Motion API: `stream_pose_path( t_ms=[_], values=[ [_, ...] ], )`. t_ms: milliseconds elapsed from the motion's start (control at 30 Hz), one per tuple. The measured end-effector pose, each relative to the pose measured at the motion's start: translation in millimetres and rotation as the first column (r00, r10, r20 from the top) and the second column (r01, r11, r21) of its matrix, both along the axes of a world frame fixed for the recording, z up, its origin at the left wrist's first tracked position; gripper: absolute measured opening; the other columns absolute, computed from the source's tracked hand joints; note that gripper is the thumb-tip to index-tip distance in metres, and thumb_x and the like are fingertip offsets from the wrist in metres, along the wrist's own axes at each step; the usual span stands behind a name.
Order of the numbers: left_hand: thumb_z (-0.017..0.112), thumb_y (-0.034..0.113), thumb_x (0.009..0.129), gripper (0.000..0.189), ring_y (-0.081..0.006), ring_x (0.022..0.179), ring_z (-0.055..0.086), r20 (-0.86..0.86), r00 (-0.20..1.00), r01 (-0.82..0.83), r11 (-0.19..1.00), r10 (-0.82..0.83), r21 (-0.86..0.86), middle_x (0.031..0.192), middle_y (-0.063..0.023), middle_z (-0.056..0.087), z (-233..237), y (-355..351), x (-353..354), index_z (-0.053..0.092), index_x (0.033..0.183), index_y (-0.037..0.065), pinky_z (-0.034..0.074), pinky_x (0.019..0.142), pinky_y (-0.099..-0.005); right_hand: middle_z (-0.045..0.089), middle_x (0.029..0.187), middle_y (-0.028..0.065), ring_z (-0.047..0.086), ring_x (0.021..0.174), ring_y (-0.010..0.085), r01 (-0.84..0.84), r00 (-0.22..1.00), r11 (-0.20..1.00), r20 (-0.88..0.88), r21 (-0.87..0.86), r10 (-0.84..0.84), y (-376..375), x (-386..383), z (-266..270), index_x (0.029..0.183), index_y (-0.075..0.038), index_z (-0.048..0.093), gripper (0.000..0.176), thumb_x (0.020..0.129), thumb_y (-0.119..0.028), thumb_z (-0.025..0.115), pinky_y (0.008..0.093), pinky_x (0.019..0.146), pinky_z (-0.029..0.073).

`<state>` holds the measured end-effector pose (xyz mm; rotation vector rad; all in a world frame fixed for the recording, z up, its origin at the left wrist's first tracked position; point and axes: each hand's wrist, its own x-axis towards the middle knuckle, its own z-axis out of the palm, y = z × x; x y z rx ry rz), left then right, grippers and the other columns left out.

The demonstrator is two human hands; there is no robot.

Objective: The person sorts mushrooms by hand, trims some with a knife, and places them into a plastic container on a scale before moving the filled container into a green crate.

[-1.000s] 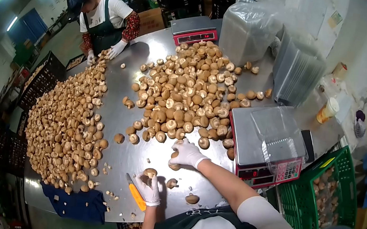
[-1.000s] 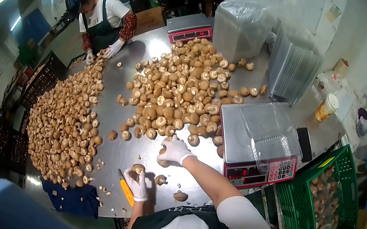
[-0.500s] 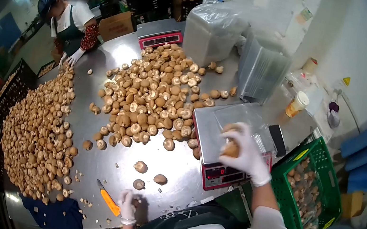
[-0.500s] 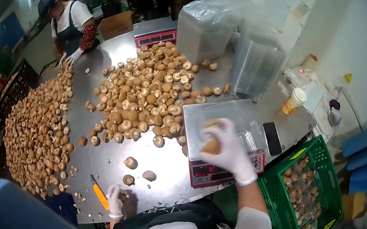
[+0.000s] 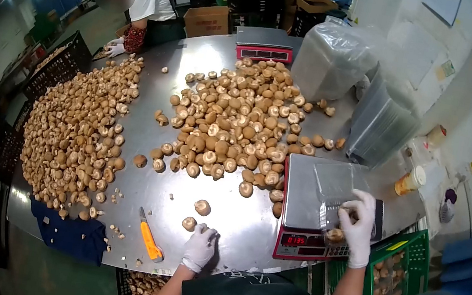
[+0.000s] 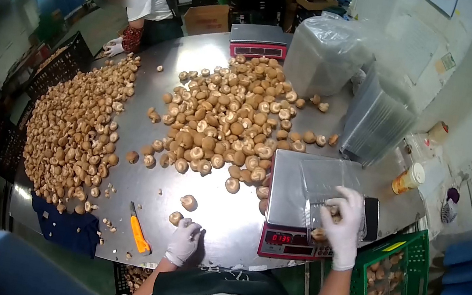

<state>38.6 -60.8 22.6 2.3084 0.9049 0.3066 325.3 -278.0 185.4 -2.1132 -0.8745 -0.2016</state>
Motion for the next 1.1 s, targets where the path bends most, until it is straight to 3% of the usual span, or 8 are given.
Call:
stream_pose_path(
  t_ms=[33, 233, 367, 533, 700, 800, 1067, 1100],
  values=[
    [0.06, 0.014, 0.08, 0.021, -0.037, 0.102, 0.055, -0.001, 1.0, -0.007, 1.0, 0.007, 0.002, 0.116, -0.0188, 0.052, 1, 5, -3, 0.064, 0.1, 0.01, 0.05, 0.08, -0.0418, 0.059, 0.108, 0.0113, 0.054, 0.104, 0.031, -0.016, 0.974, 0.992, -0.221, 0.126, 0.044, 14, -12, 3, 0.074, -0.004, 0.06, 0.014, 0.066, -0.01, 0.07, 0.0406, 0.09, 0.042],
    [0.074, 0.028, 0.069, 0.058, -0.0407, 0.11, 0.046, -0.065, 0.944, -0.311, 0.939, 0.323, 0.148, 0.137, -0.025, 0.033, 5, 49, -18, 0.055, 0.119, 0.007, 0.044, 0.091, -0.0446, 0.052, 0.118, 0.0127, 0.048, 0.111, 0.0318, -0.552, 0.817, 0.799, 0.037, -0.238, 0.575, 145, -62, -89, 0.105, -0.01, 0.059, 0.038, 0.072, -0.025, 0.068, 0.0458, 0.085, 0.046],
    [0.077, 0.043, 0.064, 0.062, -0.0363, 0.108, 0.044, -0.346, 0.921, -0.108, 0.969, 0.182, 0.221, 0.141, -0.013, 0.031, -2, 49, -16, 0.057, 0.116, 0.016, 0.047, 0.086, -0.0421, 0.032, 0.139, 0.0155, 0.032, 0.127, 0.0362, -0.347, 0.932, 0.579, -0.201, -0.737, 0.303, 216, -58, -121, 0.13, -0.013, 0.044, 0.065, 0.07, -0.023, 0.067, 0.0519, 0.091, 0.043],
    [0.075, 0.034, 0.065, 0.044, -0.0388, 0.105, 0.048, -0.098, 0.968, -0.205, 0.956, 0.23, 0.212, 0.128, -0.0172, 0.04, -16, 67, -13, 0.058, 0.098, 0.01, 0.049, 0.083, -0.0446, 0.038, 0.124, 0.0172, 0.036, 0.12, 0.0379, -0.278, 0.951, 0.524, -0.153, -0.805, 0.27, 241, -45, -149, 0.123, -0.018, 0.048, 0.059, 0.067, -0.017, 0.068, 0.0498, 0.09, 0.045],
    [0.072, 0.029, 0.065, 0.04, -0.0393, 0.1, 0.052, 0.035, 0.982, -0.187, 0.956, 0.184, 0.225, 0.124, -0.0193, 0.041, 14, 82, 24, 0.058, 0.098, 0.012, 0.051, 0.076, -0.0454, 0.037, 0.126, 0.0166, 0.032, 0.124, 0.0392, -0.304, 0.936, 0.501, -0.157, -0.81, 0.314, 231, -46, -140, 0.121, -0.022, 0.048, 0.058, 0.067, -0.015, 0.068, 0.0529, 0.089, 0.045],
    [0.07, 0.034, 0.064, 0.044, -0.0376, 0.096, 0.052, -0.307, 0.945, -0.076, 0.988, 0.115, 0.136, 0.116, -0.0162, 0.042, 23, 87, 53, 0.06, 0.104, 0.018, 0.052, 0.074, -0.0445, 0.034, 0.134, 0.0162, 0.025, 0.131, 0.0424, -0.361, 0.919, 0.475, -0.219, -0.802, 0.328, 231, -44, -149, 0.123, -0.024, 0.048, 0.051, 0.074, -0.012, 0.06, 0.0551, 0.09, 0.043],
    [0.058, 0.036, 0.074, 0.034, -0.0327, 0.1, 0.054, -0.583, 0.813, 0.145, 0.965, 0.01, 0.219, 0.11, -0.0126, 0.056, -3, 113, 60, 0.07, 0.098, 0.014, 0.048, 0.083, -0.0396, 0.04, 0.123, 0.0193, 0.039, 0.112, 0.0408, -0.605, 0.796, 0.779, -0.173, -0.164, 0.581, 149, -74, -67, 0.122, -0.013, 0.046, 0.058, 0.067, -0.011, 0.061, 0.047, 0.098, 0.034],
    [0.066, 0.036, 0.068, 0.035, -0.0294, 0.096, 0.053, -0.616, 0.759, 0.434, 0.869, -0.211, 0.238, 0.093, -0.0071, 0.061, 15, 115, 54, 0.069, 0.094, 0.012, 0.047, 0.082, -0.0381, 0.041, 0.123, 0.0187, 0.043, 0.111, 0.0399, -0.57, 0.822, 0.809, -0.119, -0.145, 0.558, 129, -71, -46, 0.122, -0.014, 0.047, 0.058, 0.066, -0.013, 0.063, 0.0446, 0.097, 0.036]
  ],
)
